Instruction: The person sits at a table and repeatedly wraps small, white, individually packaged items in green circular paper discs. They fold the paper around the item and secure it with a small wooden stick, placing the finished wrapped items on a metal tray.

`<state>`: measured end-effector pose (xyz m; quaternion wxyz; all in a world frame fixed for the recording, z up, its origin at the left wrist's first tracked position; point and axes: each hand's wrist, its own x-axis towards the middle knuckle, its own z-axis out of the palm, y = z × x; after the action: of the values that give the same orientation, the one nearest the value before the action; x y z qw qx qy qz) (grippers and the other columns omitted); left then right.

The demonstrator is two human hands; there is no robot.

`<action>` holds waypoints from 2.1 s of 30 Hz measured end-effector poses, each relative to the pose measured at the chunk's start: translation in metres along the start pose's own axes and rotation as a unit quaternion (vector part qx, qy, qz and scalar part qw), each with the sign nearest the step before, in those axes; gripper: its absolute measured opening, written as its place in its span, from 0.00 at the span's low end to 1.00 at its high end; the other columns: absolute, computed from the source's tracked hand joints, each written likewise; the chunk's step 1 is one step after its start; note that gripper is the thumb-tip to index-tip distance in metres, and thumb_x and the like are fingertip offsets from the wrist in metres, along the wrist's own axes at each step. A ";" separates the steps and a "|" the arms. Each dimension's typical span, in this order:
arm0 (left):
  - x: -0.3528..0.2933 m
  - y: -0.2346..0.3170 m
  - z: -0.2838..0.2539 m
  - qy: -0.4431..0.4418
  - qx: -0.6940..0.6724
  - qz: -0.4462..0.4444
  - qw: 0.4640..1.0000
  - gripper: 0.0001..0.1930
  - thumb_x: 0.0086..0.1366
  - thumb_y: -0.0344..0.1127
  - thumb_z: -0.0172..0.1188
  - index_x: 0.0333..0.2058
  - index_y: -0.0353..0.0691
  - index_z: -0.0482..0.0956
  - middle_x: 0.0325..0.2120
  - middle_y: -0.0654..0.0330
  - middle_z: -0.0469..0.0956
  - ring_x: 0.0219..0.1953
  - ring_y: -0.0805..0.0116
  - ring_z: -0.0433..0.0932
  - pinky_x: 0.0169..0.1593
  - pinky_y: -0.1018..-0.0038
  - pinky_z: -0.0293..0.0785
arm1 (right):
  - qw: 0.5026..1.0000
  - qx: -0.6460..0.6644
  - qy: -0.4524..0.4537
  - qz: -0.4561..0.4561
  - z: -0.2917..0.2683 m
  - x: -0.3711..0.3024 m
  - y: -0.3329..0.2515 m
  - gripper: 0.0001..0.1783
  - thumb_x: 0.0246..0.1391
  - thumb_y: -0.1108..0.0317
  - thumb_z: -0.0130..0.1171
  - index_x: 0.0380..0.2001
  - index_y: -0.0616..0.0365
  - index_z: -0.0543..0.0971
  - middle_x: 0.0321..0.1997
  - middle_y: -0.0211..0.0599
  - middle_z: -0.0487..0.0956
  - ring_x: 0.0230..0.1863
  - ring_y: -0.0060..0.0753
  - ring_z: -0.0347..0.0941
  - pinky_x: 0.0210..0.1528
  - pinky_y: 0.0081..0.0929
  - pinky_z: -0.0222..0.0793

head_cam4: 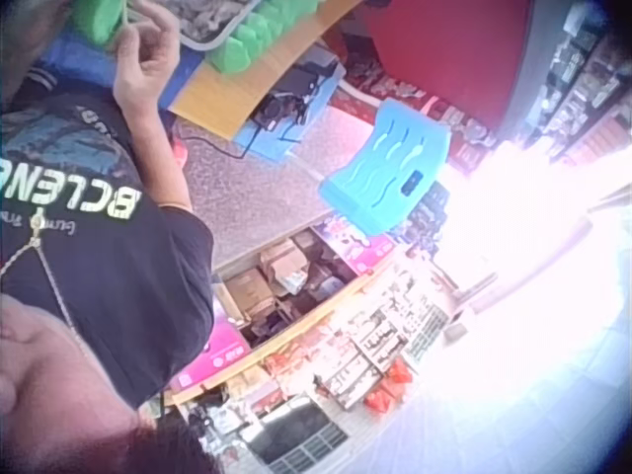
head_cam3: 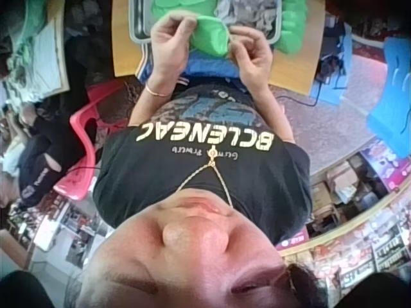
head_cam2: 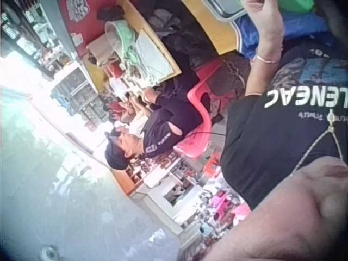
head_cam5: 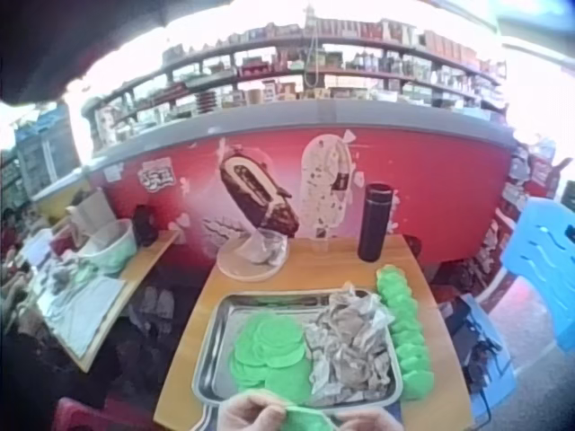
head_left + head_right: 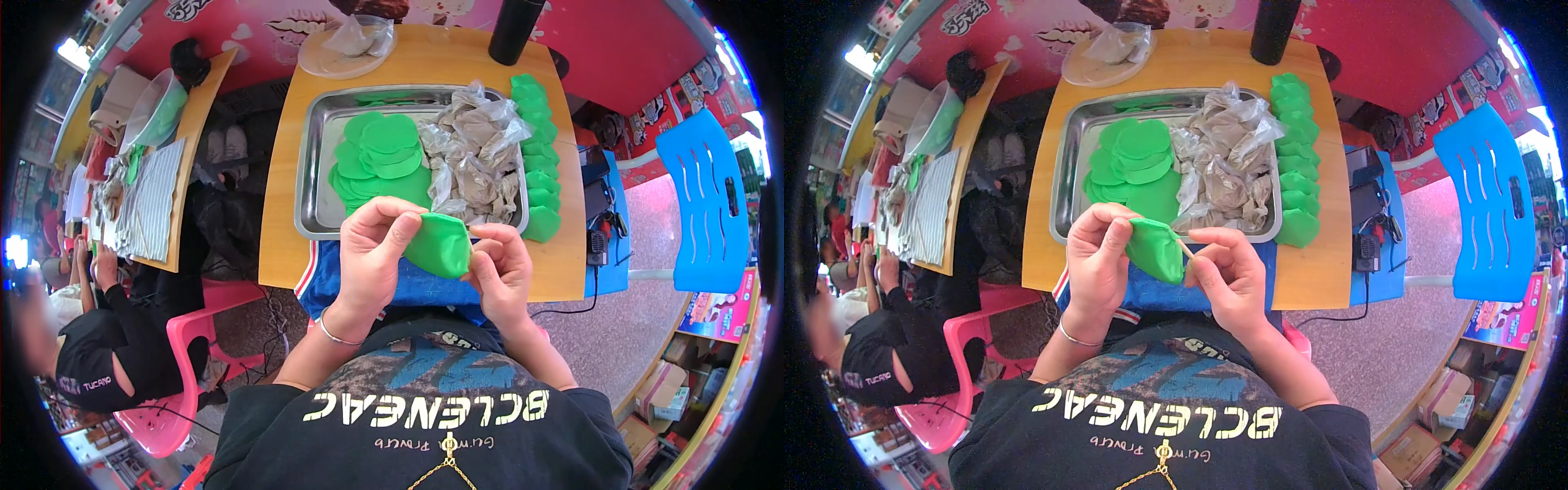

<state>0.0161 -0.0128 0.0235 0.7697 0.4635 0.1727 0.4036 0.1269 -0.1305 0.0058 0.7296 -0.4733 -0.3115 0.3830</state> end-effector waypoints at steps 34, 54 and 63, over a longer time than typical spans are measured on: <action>-0.016 0.118 0.058 -0.476 -0.479 -0.034 0.737 0.10 0.65 0.39 0.45 0.27 0.40 0.64 0.18 0.59 0.69 0.16 0.66 0.67 0.23 0.73 0.62 | 0.771 -0.629 -0.041 -0.088 -0.053 0.081 0.031 0.22 0.37 0.73 0.62 0.40 0.55 0.72 0.36 0.42 0.72 0.42 0.47 0.68 0.46 0.36 0.64; 0.016 -0.033 -0.025 -0.085 -0.052 -0.155 0.983 0.06 0.64 0.35 0.50 0.31 0.39 0.67 0.25 0.64 0.70 0.27 0.79 0.70 0.31 0.83 0.68 | 0.966 -0.225 -0.125 0.013 -0.063 0.078 -0.025 0.14 0.49 0.68 0.58 0.37 0.60 0.67 0.21 0.29 0.69 0.25 0.22 0.66 0.26 0.18 0.61; 0.009 -0.038 -0.009 -0.110 0.046 -0.180 0.976 0.10 0.59 0.34 0.57 0.38 0.35 0.73 0.24 0.69 0.71 0.24 0.84 0.69 0.26 0.87 0.65 | 0.975 -0.188 -0.103 0.058 -0.035 0.065 -0.026 0.11 0.50 0.70 0.58 0.35 0.59 0.68 0.29 0.24 0.68 0.31 0.12 0.63 0.33 0.11 0.60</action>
<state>0.0337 -0.0097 -0.0126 0.8219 0.5013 0.1861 0.1964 0.1951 -0.0977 0.0234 0.5682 -0.5774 -0.4235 0.4054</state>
